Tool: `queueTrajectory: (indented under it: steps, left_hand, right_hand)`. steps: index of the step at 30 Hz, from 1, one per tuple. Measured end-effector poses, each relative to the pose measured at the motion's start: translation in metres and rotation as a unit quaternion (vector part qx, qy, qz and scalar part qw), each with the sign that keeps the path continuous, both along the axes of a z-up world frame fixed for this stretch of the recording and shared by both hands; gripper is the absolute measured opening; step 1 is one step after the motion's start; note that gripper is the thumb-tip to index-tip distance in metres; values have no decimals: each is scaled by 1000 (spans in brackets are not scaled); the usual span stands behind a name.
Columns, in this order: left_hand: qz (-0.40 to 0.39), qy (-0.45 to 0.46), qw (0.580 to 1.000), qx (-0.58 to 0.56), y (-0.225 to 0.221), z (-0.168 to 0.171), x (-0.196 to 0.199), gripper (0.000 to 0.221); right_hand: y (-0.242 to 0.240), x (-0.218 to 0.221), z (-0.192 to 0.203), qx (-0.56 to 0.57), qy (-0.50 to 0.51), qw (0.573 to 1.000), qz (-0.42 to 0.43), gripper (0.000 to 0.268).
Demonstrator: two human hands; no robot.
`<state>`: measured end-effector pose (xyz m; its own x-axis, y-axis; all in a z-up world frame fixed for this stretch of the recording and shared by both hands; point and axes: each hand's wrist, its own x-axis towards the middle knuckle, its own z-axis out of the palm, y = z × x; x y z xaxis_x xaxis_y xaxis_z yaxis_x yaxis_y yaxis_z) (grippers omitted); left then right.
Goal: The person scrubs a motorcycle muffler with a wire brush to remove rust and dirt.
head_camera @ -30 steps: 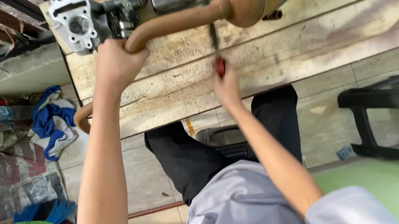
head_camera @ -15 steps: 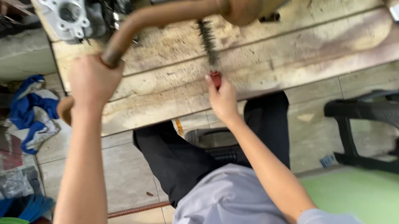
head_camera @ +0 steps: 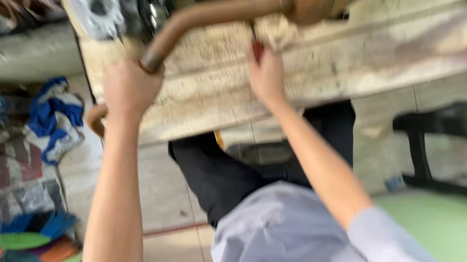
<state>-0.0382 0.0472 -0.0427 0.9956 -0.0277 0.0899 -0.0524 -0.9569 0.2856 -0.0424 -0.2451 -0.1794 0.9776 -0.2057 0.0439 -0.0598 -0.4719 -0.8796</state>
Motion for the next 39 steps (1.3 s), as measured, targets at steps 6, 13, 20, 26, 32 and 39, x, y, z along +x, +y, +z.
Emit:
queueTrajectory:
  steps: [6, 13, 20, 26, 32, 39]
  left_hand:
    - [9, 5, 1000, -25, -11, 24, -1, 31]
    - [-4, -22, 1000, -8, -12, 17, -7, 31]
    - [20, 5, 999, -31, -15, 27, 4, 29]
    - [-7, -9, 1000, -24, -17, 26, -8, 28]
    - [6, 8, 999, -33, -17, 26, -3, 29]
    - [8, 33, 998, -45, -19, 32, -10, 25]
  right_hand:
    - [17, -42, 27, -17, -15, 1000, -4, 33]
    - [37, -9, 40, -60, -61, 996, -17, 25]
    - [57, -54, 22, 31, 66, 997, 34, 27]
    - [67, 5, 50, -19, -87, 995, 35, 30]
    - [78, -39, 21, 5, 33, 996, 78, 28]
    - [94, 1, 65, -29, -56, 994, 93, 32]
